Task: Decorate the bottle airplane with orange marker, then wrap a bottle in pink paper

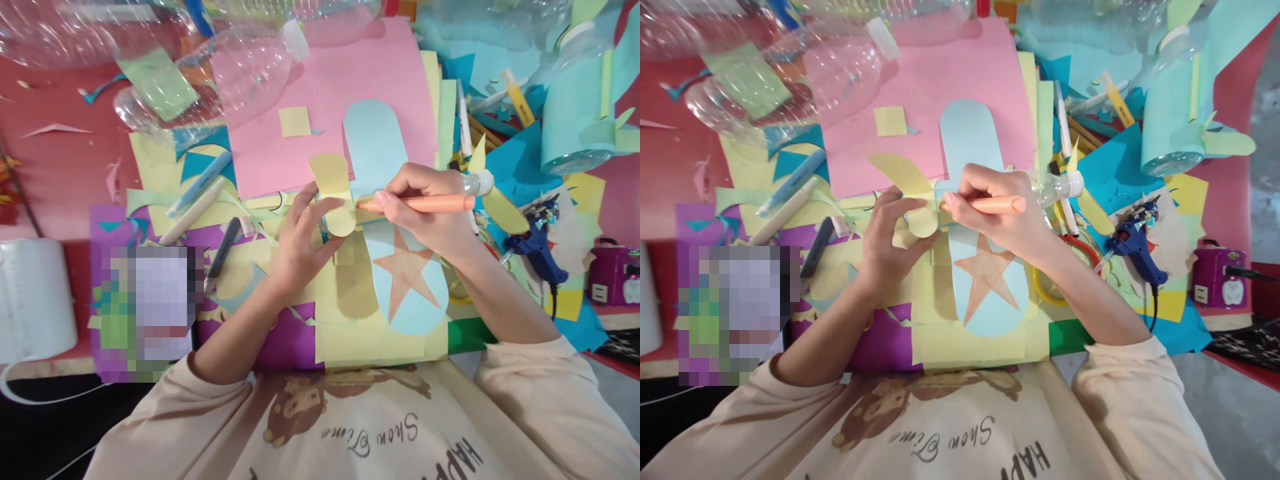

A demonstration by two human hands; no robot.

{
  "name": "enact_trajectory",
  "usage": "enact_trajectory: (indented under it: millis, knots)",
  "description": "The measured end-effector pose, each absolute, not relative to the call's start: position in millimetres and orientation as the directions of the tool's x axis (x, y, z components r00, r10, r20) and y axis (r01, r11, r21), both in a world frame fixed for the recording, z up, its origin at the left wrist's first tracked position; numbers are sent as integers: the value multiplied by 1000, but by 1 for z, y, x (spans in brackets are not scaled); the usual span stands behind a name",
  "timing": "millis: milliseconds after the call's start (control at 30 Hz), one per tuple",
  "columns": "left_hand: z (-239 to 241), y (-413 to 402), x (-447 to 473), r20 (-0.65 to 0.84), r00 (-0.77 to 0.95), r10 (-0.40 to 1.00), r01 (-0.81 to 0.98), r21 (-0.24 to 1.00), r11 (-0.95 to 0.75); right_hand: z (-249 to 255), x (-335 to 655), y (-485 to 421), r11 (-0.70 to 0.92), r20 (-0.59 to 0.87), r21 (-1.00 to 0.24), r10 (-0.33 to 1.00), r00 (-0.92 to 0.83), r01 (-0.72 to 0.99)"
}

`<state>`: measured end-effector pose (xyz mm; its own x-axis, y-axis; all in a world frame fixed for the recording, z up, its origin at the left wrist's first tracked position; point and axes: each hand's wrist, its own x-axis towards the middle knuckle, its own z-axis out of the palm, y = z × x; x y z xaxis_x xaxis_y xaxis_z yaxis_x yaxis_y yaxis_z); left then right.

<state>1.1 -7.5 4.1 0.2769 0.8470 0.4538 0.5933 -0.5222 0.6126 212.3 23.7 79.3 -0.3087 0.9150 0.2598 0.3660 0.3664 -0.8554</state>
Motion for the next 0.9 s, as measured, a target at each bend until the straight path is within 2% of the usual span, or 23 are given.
enact_trajectory:
  millis: [267,567,900]
  knots:
    - [6,-7,1,470,281,836,583,609,-538,81,214,25,393,259,-854,889,-377,340]
    - [7,-6,2,519,282,807,576,581,-575,82,215,25,359,215,-858,900,-380,366]
    - [6,-8,1,458,265,849,624,590,-513,85,214,25,344,205,-868,906,-371,359]
